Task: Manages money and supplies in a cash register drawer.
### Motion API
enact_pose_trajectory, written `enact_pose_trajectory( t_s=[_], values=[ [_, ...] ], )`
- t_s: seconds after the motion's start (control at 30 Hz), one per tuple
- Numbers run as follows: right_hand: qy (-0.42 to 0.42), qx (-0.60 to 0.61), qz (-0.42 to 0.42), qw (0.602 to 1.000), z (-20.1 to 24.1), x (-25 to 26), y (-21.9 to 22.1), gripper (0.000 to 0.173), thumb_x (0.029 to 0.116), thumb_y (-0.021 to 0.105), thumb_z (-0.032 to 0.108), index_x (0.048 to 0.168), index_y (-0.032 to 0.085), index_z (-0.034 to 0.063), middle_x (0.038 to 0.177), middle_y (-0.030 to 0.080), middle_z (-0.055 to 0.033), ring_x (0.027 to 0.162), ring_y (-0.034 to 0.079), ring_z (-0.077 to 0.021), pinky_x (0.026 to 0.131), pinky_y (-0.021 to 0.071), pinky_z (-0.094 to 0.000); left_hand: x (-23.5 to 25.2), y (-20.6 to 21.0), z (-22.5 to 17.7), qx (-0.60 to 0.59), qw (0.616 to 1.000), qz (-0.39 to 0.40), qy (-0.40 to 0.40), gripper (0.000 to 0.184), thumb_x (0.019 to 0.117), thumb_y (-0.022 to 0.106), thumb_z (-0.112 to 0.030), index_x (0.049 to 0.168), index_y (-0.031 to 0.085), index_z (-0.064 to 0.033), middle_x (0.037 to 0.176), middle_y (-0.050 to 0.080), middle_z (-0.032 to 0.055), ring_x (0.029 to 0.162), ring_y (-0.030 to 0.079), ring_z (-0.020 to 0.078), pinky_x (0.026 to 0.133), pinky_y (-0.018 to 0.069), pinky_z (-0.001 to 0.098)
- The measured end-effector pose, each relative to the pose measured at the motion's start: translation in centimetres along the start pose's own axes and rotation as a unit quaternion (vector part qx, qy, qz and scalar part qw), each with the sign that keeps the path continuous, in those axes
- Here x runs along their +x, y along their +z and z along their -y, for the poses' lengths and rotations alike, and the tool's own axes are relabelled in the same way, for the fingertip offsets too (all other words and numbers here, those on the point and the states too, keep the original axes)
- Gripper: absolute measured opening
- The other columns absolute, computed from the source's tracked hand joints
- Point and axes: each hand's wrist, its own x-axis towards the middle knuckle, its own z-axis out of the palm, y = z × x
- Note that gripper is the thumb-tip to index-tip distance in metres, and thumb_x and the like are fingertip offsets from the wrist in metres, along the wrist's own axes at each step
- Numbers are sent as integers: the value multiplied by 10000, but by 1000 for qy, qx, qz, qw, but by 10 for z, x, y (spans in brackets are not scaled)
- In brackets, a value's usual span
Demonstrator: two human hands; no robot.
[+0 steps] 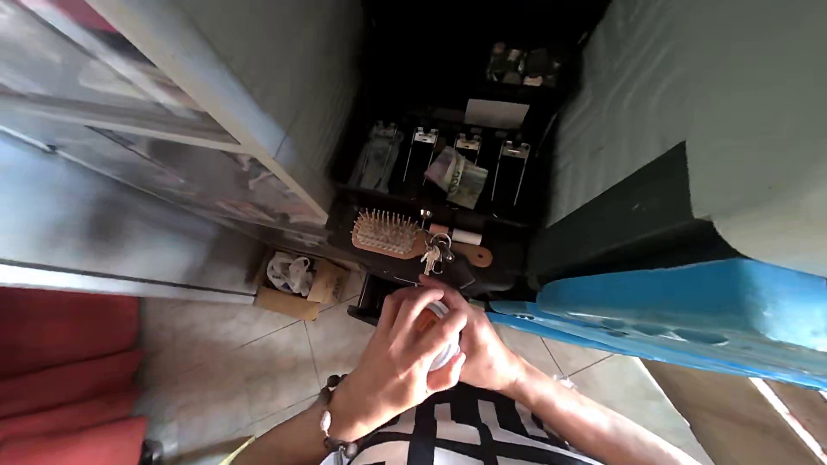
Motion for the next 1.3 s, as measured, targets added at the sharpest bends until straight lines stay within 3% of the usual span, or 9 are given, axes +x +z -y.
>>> enact_pose_trajectory(
  t_s=[0.13,0.27,0.43,0.57,0.63,0.7,0.83,0.93,1.3],
  values=[
    [-33,61,-106,992,13,10,14,756,782,868,364,1289,549,-97,1233,682,-48,1184,595,39,1054,483,-177,28,-18,-5,-135,989,-53,-3,393,1068,419,-474,1285,566,-181,1281,557,61,1246,518,101,1049,420,234],
    [-53,45,-125,990,15,22,5,755,736,912,262,1321,547,-46,1278,671,-27,1221,596,-8,1076,501,-225,67,-58,18,-196,978,3,-71,483,1059,399,-560,1361,578,-228,1356,604,-77,1215,577,18,1016,511,260],
    [-17,30,-145,989,13,26,-2,779,719,926,294,1311,557,-53,1254,679,-51,1207,614,-44,1068,510,-239,161,-69,90,93,986,99,-92,477,935,738,-229,1359,578,-77,1399,523,259,1237,540,473,966,486,622],
    [-1,17,-159,987,9,20,1,794,706,932,273,1315,551,-65,1266,676,-66,1222,608,-47,1080,500,-235,193,-31,148,106,958,235,-129,483,856,833,-306,1206,693,-4,1195,641,297,1136,603,496,948,479,691],
    [3,9,-167,986,7,18,2,782,707,932,276,1308,560,-61,1259,683,-72,1217,615,-50,1077,502,-235,188,-31,145,121,959,229,-118,573,856,822,-400,1268,686,-25,1306,603,293,1229,564,489,1009,415,714],
    [2,2,-175,984,5,16,1,768,710,931,283,1298,569,-52,1250,686,-71,1207,620,-49,1070,506,-233,174,-50,111,89,979,176,-54,473,899,791,-342,1259,686,-55,1421,547,248,1313,524,441,1073,411,638],
    [8,-6,-182,983,3,16,2,737,721,927,260,1318,570,18,1242,672,-6,1181,613,0,1047,517,-215,140,-81,42,-14,960,228,161,120,926,696,-295,933,795,-228,1052,686,-30,1005,649,104,826,565,285],
    [-9,-34,-182,983,1,18,3,713,729,920,256,1306,580,13,1212,677,-27,1145,623,-2,1018,525,-212,129,-78,22,60,925,277,251,190,992,607,-260,1006,796,-241,959,690,-32,928,655,138,738,544,287],
    [19,-105,-245,964,-1,23,26,738,769,882,349,1303,573,-55,1198,672,-158,1157,635,-129,1035,504,-270,100,-35,20,187,965,149,110,147,891,700,-208,784,770,-135,752,699,20,709,692,186,572,548,373]
  ],
)
